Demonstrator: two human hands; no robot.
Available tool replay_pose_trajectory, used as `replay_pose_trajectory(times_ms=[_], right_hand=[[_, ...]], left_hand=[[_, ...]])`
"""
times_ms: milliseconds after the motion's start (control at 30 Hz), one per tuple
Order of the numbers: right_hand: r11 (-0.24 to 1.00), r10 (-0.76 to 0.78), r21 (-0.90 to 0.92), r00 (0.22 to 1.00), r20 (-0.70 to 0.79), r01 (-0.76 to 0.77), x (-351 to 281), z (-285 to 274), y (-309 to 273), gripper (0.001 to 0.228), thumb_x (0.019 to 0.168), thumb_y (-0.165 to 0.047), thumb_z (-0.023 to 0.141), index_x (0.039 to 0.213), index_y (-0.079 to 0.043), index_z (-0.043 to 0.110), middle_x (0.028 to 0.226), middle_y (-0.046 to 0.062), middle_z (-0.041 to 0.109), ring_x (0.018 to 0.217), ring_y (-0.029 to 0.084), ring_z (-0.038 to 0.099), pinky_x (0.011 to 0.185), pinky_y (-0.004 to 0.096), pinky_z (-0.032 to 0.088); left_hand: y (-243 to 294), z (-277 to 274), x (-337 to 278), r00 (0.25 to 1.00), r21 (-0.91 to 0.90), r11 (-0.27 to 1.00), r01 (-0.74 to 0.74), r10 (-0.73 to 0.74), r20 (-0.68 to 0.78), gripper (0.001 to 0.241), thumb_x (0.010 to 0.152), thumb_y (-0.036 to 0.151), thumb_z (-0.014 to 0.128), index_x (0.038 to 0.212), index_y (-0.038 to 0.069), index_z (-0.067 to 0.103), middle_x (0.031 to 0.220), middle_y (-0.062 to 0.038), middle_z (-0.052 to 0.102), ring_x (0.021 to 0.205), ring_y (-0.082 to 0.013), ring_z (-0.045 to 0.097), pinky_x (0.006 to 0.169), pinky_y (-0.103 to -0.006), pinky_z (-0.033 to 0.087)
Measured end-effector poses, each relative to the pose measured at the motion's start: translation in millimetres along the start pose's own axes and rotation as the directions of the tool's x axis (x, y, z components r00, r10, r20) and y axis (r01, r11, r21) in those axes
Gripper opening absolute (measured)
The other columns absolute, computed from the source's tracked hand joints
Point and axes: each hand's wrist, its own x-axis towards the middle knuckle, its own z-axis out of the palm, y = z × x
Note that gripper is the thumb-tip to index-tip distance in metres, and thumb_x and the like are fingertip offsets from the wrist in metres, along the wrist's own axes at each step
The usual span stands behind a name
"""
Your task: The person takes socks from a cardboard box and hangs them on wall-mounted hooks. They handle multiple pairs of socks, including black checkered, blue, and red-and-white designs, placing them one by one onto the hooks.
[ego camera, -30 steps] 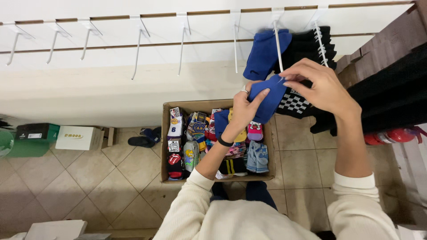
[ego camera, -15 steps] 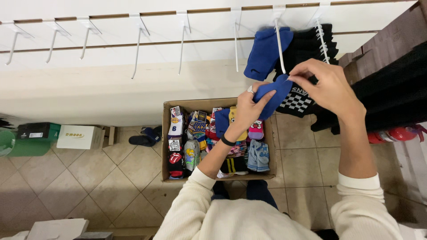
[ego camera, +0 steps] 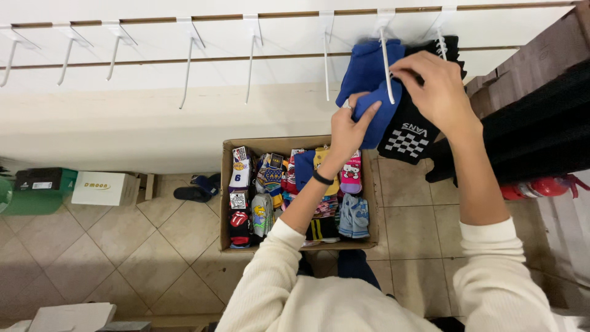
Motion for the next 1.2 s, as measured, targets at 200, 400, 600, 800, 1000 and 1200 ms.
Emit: replay_pose_trajectory(times_ms=[200, 400, 600, 800, 1000, 1200], right_hand=[[0.989, -0.073, -0.133, 0.997, -0.03, 0.068, 22, 23, 36, 0.008, 0.11, 0.002, 0.07, 0.113, 0.004, 0.076, 0.108, 0.016, 0.072, 0.097, 0.029, 0.069, 0.086, 0.04, 0.054], [0.974, -0.156, -0.169, 0.988, -0.016, 0.151, 32, 22, 44, 0.008, 0.109, 0.005, 0.07, 0.115, 0.004, 0.076, 0.106, 0.015, 0.07, 0.094, 0.029, 0.068, 0.081, 0.04, 0.055], [0.943, -0.277, -0.177, 0.96, 0.045, 0.281, 31, 19, 52, 0.017, 0.105, 0.014, 0.069, 0.12, 0.009, 0.076, 0.111, 0.019, 0.065, 0.094, 0.034, 0.067, 0.079, 0.043, 0.057], [0.882, -0.326, -0.335, 0.943, 0.071, 0.331, 33, 25, 60, 0.016, 0.101, 0.008, 0.079, 0.115, 0.0, 0.077, 0.109, 0.012, 0.068, 0.097, 0.029, 0.067, 0.076, 0.039, 0.058], [0.838, -0.366, -0.427, 0.93, 0.022, 0.34, 47, 26, 61, 0.012, 0.103, 0.004, 0.082, 0.106, -0.007, 0.078, 0.105, 0.007, 0.068, 0.094, 0.027, 0.062, 0.073, 0.035, 0.056], [0.787, -0.371, -0.518, 0.928, 0.037, 0.335, 49, 32, 64, 0.015, 0.102, 0.007, 0.08, 0.101, -0.008, 0.076, 0.104, 0.006, 0.064, 0.095, 0.025, 0.061, 0.066, 0.031, 0.054]], left_hand=[[-8, 3, 33, 0.998, -0.11, 0.994, 0.018, -0.025, -0.057, 0.032, 0.092, 0.037, 0.068, 0.114, 0.015, 0.067, 0.105, -0.004, 0.076, 0.1, -0.0133, 0.069, 0.091, -0.0282, 0.053], [-21, 1, 53, 0.997, -0.122, 0.99, 0.065, -0.07, -0.043, 0.029, 0.088, 0.037, 0.071, 0.103, 0.014, 0.06, 0.09, 0.001, 0.061, 0.089, -0.0109, 0.055, 0.079, -0.0283, 0.05], [-44, 6, 56, 0.988, -0.003, 0.994, 0.106, -0.105, -0.109, 0.038, 0.085, 0.043, 0.072, 0.101, 0.014, 0.053, 0.076, 0.002, 0.057, 0.074, -0.0095, 0.048, 0.069, -0.0311, 0.047], [-60, -2, 30, 0.972, 0.169, 0.972, -0.16, 0.185, -0.142, 0.064, 0.092, 0.034, 0.073, 0.145, 0.017, 0.041, 0.138, -0.013, 0.056, 0.125, -0.0327, 0.064, 0.102, -0.0432, 0.056], [-77, -11, 12, 0.846, 0.841, 0.286, -0.458, 0.431, 0.314, 0.087, 0.099, -0.007, 0.07, 0.161, 0.034, 0.025, 0.165, -0.011, 0.024, 0.153, -0.0292, 0.031, 0.123, -0.0622, 0.024], [-38, -21, 24, 0.849, 0.856, 0.089, -0.509, 0.215, 0.482, 0.096, 0.108, -0.019, 0.066, 0.167, 0.031, 0.008, 0.171, 0.001, 0.009, 0.158, -0.0234, 0.015, 0.12, -0.0666, 0.015]])
